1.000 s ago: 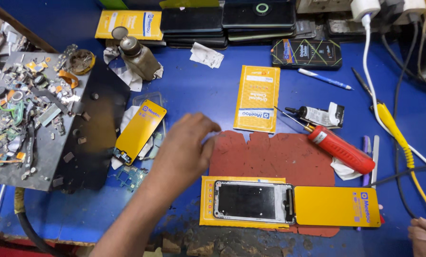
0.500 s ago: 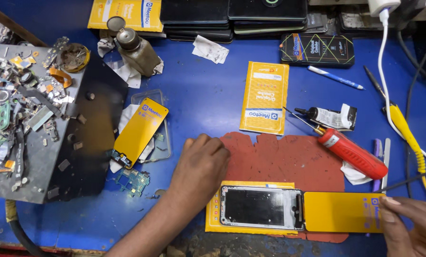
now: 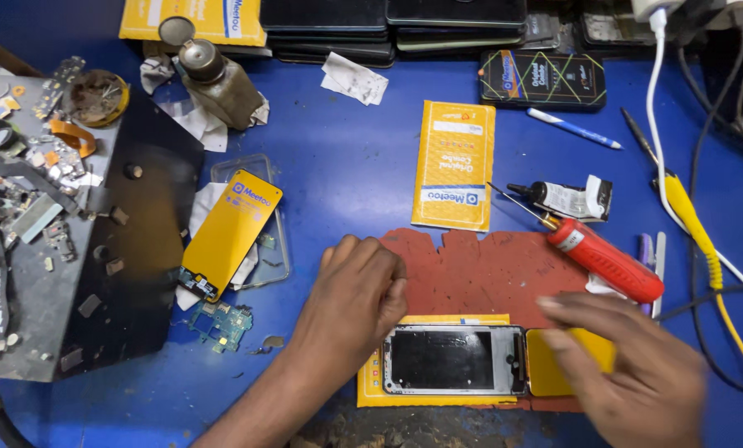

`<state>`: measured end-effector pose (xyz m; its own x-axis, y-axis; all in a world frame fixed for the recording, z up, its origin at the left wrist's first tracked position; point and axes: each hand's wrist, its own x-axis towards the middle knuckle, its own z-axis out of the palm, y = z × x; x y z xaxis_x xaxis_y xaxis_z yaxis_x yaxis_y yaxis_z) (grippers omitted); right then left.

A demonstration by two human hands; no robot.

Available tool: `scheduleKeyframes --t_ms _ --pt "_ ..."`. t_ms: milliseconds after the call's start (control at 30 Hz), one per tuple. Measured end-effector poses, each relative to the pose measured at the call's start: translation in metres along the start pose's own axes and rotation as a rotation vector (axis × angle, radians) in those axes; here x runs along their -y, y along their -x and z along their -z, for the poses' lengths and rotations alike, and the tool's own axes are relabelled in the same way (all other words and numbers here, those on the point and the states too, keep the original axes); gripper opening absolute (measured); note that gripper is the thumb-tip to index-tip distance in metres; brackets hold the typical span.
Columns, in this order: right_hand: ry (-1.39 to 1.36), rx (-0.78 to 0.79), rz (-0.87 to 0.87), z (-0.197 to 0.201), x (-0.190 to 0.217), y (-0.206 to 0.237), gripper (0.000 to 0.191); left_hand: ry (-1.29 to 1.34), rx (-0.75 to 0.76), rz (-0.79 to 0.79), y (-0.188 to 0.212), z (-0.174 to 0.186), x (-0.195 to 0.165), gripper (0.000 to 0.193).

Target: The person cleans old adhesive residue from a phone frame using a small wipe, then peels the protective film from a replacement phone screen and aligns it onto the frame. They press the screen into place and plug a charging cable into the phone to test it.

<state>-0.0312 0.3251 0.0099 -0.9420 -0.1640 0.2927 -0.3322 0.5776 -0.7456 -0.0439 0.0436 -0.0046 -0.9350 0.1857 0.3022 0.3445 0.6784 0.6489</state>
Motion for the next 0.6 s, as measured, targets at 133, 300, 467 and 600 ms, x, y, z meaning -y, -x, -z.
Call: scheduleKeyframes --t_ms 133,300,467,600 --pt "-0.252 0.23 -0.315 -0.022 0.017 -0.011 0.03 0.192 -0.001 0.022 0.007 0.006 -0.02 0.016" --pt "-0.701 0.365 -0.445 -0.052 0.017 -0.011 0.029 0.221 -0.043 -0.046 0.018 0.007 -0.032 0.017" --pt "-0.576 0.33 -0.446 -0.062 0.016 0.001 0.021 0.133 -0.053 -0.074 0.025 0.004 -0.034 0.016" --pt "-0.501 0.296 -0.409 -0.064 0.02 0.004 0.02 0.082 -0.053 -0.105 0.028 0.005 -0.032 0.015"
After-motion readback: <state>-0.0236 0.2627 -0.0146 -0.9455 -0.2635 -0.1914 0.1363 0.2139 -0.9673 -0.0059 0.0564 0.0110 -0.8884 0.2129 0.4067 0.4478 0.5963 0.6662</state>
